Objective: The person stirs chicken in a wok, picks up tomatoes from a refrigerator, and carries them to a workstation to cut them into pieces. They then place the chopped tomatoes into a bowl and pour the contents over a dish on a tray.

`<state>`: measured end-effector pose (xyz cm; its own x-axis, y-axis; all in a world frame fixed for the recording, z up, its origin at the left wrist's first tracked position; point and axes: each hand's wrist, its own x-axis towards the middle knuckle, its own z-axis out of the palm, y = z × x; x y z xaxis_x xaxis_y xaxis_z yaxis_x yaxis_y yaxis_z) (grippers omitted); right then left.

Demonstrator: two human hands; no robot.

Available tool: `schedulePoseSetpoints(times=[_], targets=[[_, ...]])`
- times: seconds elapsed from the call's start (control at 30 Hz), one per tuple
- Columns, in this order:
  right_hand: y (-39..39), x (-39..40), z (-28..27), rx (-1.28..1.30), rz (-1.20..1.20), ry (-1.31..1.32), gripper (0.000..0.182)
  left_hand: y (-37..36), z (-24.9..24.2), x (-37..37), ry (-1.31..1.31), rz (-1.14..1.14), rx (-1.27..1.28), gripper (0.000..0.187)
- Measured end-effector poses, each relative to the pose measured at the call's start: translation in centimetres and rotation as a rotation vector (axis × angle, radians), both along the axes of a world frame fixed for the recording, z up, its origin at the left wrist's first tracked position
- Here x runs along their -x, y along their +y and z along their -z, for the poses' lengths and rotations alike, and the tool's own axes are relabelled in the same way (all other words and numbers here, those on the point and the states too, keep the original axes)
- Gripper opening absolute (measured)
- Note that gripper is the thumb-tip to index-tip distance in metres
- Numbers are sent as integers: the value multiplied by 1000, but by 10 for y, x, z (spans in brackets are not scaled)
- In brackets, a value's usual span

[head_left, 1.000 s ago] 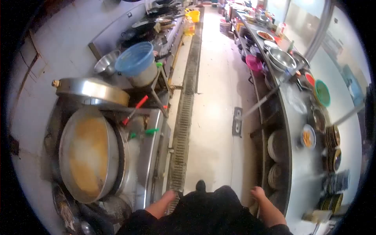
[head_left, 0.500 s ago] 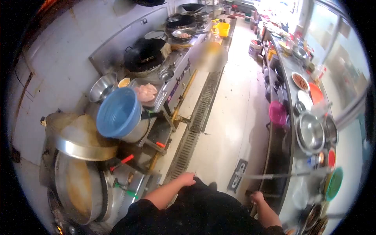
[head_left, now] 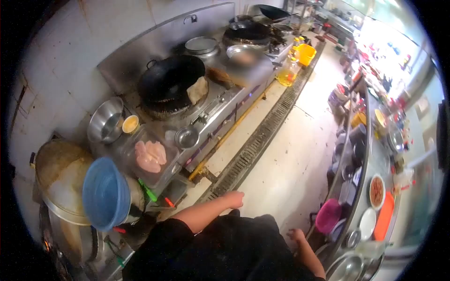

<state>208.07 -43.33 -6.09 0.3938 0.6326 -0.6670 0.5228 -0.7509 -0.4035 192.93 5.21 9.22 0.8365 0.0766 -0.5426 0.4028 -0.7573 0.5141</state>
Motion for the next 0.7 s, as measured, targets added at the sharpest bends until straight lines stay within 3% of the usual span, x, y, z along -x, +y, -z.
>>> schedulePoseSetpoints(times=[0.03,0.07,0.1,0.17,0.33,0.37,0.4,0.43,0.47,0.5,0.57,0.7], targets=[[-60,-32,93,-213,224,171,35,16,-5,-26,-71,-12,-33,35],[-90,-57,137,-433,421,358,33,32,-8,-52,-78,-56,-5,36],[-84,-90,137,-419,385,375,33,45,-5,-72,-67,-96,-3,36],[-69,-147,124,12,708,367,31,74,-8,-113,-156,-377,7,36],[53,-395,114,9,464,411,26,137,-14,-169,44,-793,65,37],[95,-450,147,-73,1077,850,26,140,16,-165,-66,-868,91,36],[182,-475,56,31,443,142,12,142,45,-163,-174,-938,123,34],[253,-504,6,-107,893,386,12,148,32,-171,-120,-990,133,32],[306,-535,-17,-173,473,154,12,152,8,-181,-67,-1047,143,30],[374,-542,-82,-184,436,49,17,157,-10,-194,-65,-1049,145,30],[459,-598,-74,-270,301,-7,26,176,-28,-217,10,-1220,198,28],[629,-632,-155,-381,156,-67,37,221,51,-228,81,-1214,341,33]])
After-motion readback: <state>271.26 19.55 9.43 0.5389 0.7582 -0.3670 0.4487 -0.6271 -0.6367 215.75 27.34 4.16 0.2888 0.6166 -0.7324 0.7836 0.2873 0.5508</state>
